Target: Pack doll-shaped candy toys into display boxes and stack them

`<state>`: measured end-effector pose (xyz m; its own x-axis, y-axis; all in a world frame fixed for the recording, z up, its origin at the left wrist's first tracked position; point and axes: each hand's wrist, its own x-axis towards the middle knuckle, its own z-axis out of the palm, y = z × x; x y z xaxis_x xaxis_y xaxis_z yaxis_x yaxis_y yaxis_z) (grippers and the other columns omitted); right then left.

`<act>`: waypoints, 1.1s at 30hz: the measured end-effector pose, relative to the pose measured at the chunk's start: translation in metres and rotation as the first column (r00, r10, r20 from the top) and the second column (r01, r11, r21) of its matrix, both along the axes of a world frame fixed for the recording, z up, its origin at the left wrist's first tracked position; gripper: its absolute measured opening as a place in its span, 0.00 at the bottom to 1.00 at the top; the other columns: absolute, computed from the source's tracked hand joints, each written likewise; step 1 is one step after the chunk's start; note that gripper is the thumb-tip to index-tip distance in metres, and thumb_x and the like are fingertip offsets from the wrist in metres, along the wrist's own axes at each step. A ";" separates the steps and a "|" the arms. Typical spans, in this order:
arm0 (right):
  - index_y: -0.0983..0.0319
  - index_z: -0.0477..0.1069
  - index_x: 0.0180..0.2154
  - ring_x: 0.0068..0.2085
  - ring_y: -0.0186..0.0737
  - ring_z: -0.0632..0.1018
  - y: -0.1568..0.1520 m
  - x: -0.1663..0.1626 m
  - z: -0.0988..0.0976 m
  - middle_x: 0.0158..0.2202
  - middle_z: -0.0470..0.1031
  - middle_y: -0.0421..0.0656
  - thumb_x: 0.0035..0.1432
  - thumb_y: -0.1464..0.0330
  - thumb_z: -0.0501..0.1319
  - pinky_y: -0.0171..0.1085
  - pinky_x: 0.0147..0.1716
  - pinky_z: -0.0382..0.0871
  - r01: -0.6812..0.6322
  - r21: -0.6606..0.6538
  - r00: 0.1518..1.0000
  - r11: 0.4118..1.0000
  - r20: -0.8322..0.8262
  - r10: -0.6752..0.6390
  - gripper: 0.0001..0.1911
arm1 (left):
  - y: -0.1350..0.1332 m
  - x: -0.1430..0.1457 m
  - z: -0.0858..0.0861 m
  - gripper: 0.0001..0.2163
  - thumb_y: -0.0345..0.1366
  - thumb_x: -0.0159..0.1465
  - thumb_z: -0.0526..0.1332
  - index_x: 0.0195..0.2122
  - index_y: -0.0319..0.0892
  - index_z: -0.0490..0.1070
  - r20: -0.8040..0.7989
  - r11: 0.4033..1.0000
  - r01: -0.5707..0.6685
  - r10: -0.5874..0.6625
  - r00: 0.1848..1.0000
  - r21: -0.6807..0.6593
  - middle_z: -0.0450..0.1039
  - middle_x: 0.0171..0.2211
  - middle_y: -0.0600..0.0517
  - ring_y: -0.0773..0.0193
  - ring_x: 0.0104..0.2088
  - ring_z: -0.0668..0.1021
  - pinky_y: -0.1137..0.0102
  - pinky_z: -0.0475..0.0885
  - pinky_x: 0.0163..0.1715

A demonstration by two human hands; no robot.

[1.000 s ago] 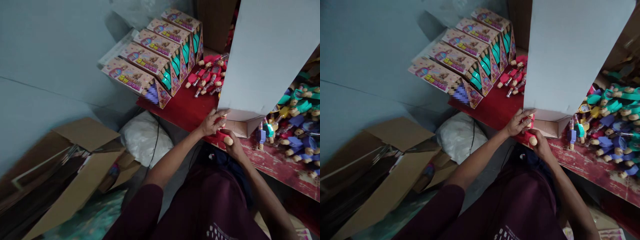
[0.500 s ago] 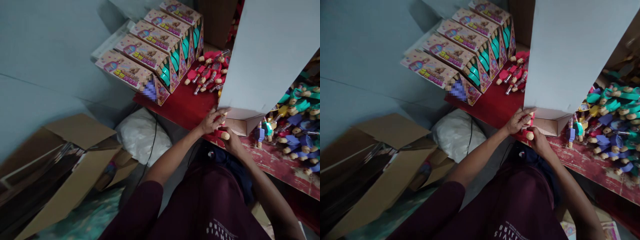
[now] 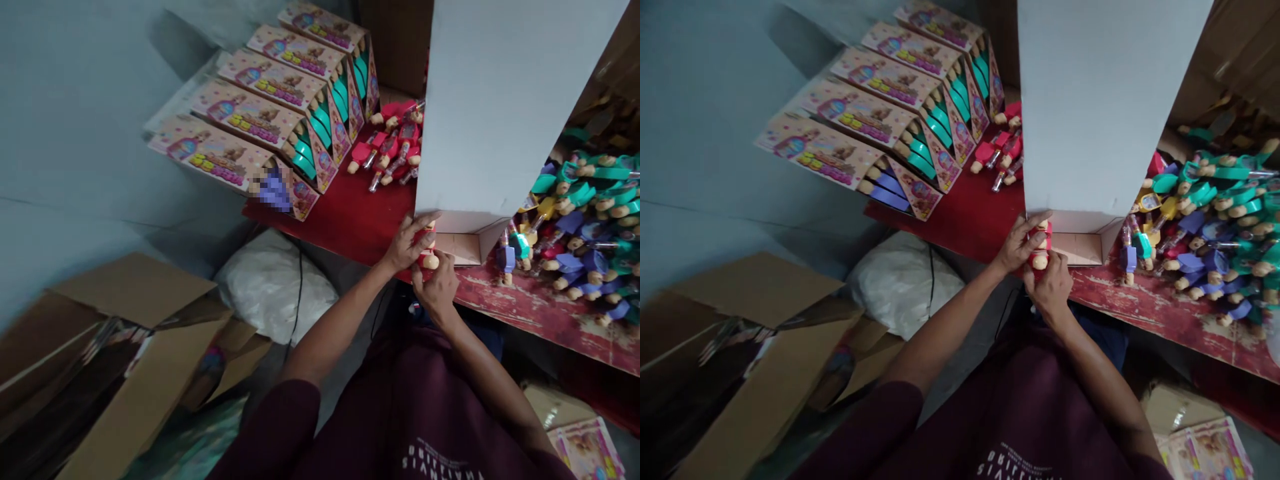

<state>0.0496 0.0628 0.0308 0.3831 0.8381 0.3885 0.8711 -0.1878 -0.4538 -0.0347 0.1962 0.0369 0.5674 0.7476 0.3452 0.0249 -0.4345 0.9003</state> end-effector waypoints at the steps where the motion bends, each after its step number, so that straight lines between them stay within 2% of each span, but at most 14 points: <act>1: 0.66 0.63 0.58 0.44 0.51 0.77 0.001 -0.002 0.003 0.47 0.72 0.55 0.66 0.57 0.57 0.45 0.38 0.77 0.015 -0.043 1.000 0.999 0.019 -0.014 0.25 | 0.000 0.000 0.000 0.26 0.56 0.74 0.53 0.66 0.48 0.69 -0.004 1.000 0.004 -0.004 1.000 0.006 0.71 0.61 0.44 0.52 0.61 0.74 0.54 0.67 0.65; 6: 0.69 0.63 0.57 0.41 0.49 0.77 0.006 -0.007 0.016 0.46 0.70 0.55 0.65 0.60 0.56 0.41 0.33 0.76 0.026 -0.202 0.999 0.979 0.051 -0.016 0.25 | 0.002 -0.003 0.000 0.25 0.54 0.74 0.54 0.66 0.50 0.69 -0.032 1.000 -0.004 0.005 0.999 0.024 0.71 0.62 0.44 0.52 0.61 0.74 0.54 0.69 0.64; 10: 0.69 0.60 0.61 0.43 0.50 0.77 0.010 -0.012 0.016 0.47 0.70 0.55 0.64 0.62 0.57 0.42 0.34 0.78 0.042 -0.250 0.999 0.967 0.020 -0.038 0.28 | 0.002 -0.003 0.002 0.25 0.55 0.74 0.53 0.65 0.49 0.70 -0.036 1.000 -0.002 0.002 0.999 -0.011 0.71 0.61 0.44 0.53 0.62 0.74 0.56 0.68 0.65; 14: 0.73 0.43 0.71 0.44 0.53 0.77 0.013 -0.013 0.007 0.50 0.70 0.60 0.65 0.61 0.56 0.46 0.36 0.79 0.080 -0.268 0.997 0.960 0.001 -0.083 0.41 | 0.002 -0.003 0.005 0.25 0.55 0.74 0.54 0.64 0.49 0.71 -0.036 1.000 0.003 -0.004 0.999 -0.028 0.71 0.62 0.45 0.54 0.63 0.74 0.56 0.67 0.66; 17: 0.72 0.34 0.74 0.44 0.56 0.78 0.016 -0.015 -0.003 0.51 0.69 0.62 0.66 0.61 0.55 0.47 0.34 0.79 0.048 -0.287 0.996 0.957 -0.065 -0.069 0.46 | 0.001 -0.003 0.006 0.24 0.55 0.74 0.53 0.64 0.50 0.72 -0.027 0.999 -0.007 0.006 1.000 -0.038 0.72 0.61 0.45 0.54 0.63 0.74 0.57 0.67 0.66; 20: 0.69 0.34 0.75 0.45 0.58 0.78 0.017 -0.018 -0.007 0.52 0.69 0.62 0.67 0.59 0.55 0.48 0.34 0.79 0.028 -0.298 0.988 0.954 -0.138 -0.072 0.46 | 0.001 -0.003 0.006 0.24 0.55 0.74 0.52 0.63 0.50 0.72 -0.028 0.998 -0.003 0.002 1.000 -0.057 0.72 0.62 0.46 0.55 0.62 0.74 0.56 0.68 0.66; 23: 0.66 0.41 0.75 0.48 0.56 0.78 0.005 -0.007 -0.005 0.56 0.69 0.61 0.69 0.57 0.55 0.49 0.40 0.80 -0.057 -0.275 0.982 0.960 -0.191 0.003 0.43 | 0.001 -0.004 0.008 0.24 0.55 0.74 0.51 0.63 0.50 0.73 -0.034 0.998 -0.001 -0.001 0.999 -0.059 0.73 0.61 0.45 0.54 0.61 0.75 0.55 0.68 0.65; 25: 0.64 0.49 0.73 0.51 0.54 0.78 -0.012 0.018 -0.004 0.58 0.70 0.59 0.71 0.56 0.55 0.48 0.45 0.78 -0.107 -0.193 0.971 0.975 -0.231 0.061 0.37 | 0.000 -0.006 0.008 0.25 0.56 0.74 0.52 0.64 0.50 0.72 -0.039 0.998 0.000 -0.002 0.999 -0.062 0.74 0.59 0.45 0.53 0.60 0.76 0.54 0.69 0.65; 26: 0.63 0.54 0.71 0.52 0.52 0.77 -0.023 0.037 -0.004 0.57 0.72 0.58 0.72 0.57 0.54 0.48 0.47 0.78 -0.089 -0.136 0.967 0.987 -0.250 0.053 0.33 | -0.001 -0.006 0.007 0.24 0.56 0.74 0.53 0.64 0.51 0.72 -0.036 0.998 0.002 -0.004 0.999 -0.065 0.74 0.58 0.45 0.53 0.59 0.76 0.53 0.69 0.65; 28: 0.62 0.65 0.65 0.51 0.48 0.78 -0.043 0.087 -0.004 0.53 0.76 0.55 0.73 0.58 0.51 0.47 0.49 0.76 0.061 -0.031 0.961 0.998 -0.268 -0.067 0.25 | -0.003 -0.007 0.006 0.24 0.55 0.72 0.56 0.66 0.55 0.69 -0.022 0.997 0.000 -0.002 1.000 -0.071 0.73 0.59 0.46 0.52 0.60 0.75 0.52 0.68 0.66; 31: 0.64 0.73 0.54 0.47 0.49 0.79 -0.057 0.175 0.001 0.48 0.79 0.54 0.73 0.58 0.51 0.48 0.49 0.74 0.356 0.028 0.918 0.934 -0.198 -0.344 0.22 | -0.007 -0.006 0.002 0.27 0.54 0.71 0.60 0.70 0.60 0.64 -0.004 0.995 -0.021 0.021 1.000 -0.097 0.70 0.63 0.48 0.52 0.64 0.71 0.52 0.64 0.70; 33: 0.66 0.75 0.51 0.46 0.50 0.78 -0.047 0.226 0.008 0.46 0.79 0.55 0.72 0.60 0.50 0.49 0.50 0.72 0.418 0.001 0.904 0.908 -0.094 -0.416 0.21 | -0.009 -0.003 0.000 0.28 0.54 0.70 0.61 0.70 0.60 0.62 -0.009 0.993 -0.042 0.041 0.999 -0.109 0.67 0.66 0.50 0.51 0.67 0.69 0.52 0.62 0.71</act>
<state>0.2752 0.0153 0.0389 0.7299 0.5865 0.3512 0.6707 -0.5148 -0.5341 -0.0378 0.1869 0.0370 0.5367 0.8039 0.2565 0.0467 -0.3318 0.9422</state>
